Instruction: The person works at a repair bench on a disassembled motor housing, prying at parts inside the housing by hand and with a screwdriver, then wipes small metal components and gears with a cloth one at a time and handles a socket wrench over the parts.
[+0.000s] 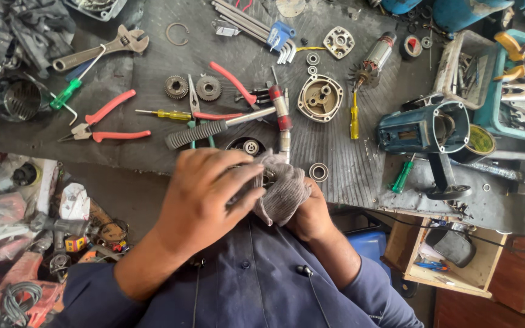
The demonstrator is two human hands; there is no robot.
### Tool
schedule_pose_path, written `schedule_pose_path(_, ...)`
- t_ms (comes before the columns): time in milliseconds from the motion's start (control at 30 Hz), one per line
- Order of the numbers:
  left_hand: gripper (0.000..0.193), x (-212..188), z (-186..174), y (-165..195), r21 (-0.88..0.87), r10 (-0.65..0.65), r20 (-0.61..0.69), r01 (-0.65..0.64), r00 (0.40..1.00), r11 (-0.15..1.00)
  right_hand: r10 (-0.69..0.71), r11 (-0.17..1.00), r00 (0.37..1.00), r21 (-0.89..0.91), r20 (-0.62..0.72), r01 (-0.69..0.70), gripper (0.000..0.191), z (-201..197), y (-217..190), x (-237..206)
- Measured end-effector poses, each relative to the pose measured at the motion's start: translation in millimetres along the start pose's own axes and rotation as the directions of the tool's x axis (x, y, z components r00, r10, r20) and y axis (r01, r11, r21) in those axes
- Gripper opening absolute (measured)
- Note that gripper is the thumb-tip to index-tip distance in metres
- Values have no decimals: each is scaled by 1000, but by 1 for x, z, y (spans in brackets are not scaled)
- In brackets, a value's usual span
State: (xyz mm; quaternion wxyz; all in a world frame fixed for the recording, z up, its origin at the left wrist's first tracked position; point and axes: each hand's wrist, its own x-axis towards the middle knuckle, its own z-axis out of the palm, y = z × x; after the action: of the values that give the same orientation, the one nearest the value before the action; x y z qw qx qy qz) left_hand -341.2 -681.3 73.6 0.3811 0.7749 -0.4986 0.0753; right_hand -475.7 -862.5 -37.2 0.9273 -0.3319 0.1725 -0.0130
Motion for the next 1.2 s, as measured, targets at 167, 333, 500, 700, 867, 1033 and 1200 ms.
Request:
schedule_pose_path(167,41,4,2,4,92,-33,84,25,996,995,-56,981,998,-183,5,56,35,-17,14,-6)
schedule_pose_path(333,36,-4,5,3,100,-36,126,23,991,995,15,1000,999,-20,-35,-16,36,-17,16,-5)
schedule_pose_path(500,29,-14,3,-4,-27,153,13,-153,988,988,24,984,999,175,-22,-19,44,-9,9,-7)
schedule_pose_path(700,25,-30,13,-11,-26,349,-182,-359,919,933,38,978,996,209,-85,-20,51,-2,1,-10)
schedule_pose_path(867,24,-39,29,-9,-558,-129,-180,7,975,830,109,938,976,345,-188,-38,64,0,-7,-2)
schedule_pose_path(1033,22,-39,37,-39,-956,-624,255,288,739,-51,-227,973,954,-89,-196,213,52,-24,-33,-2)
schedule_pose_path(1200,16,-39,38,-63,-494,-652,166,635,740,594,-429,891,898,-215,-103,401,40,-40,-39,-9)
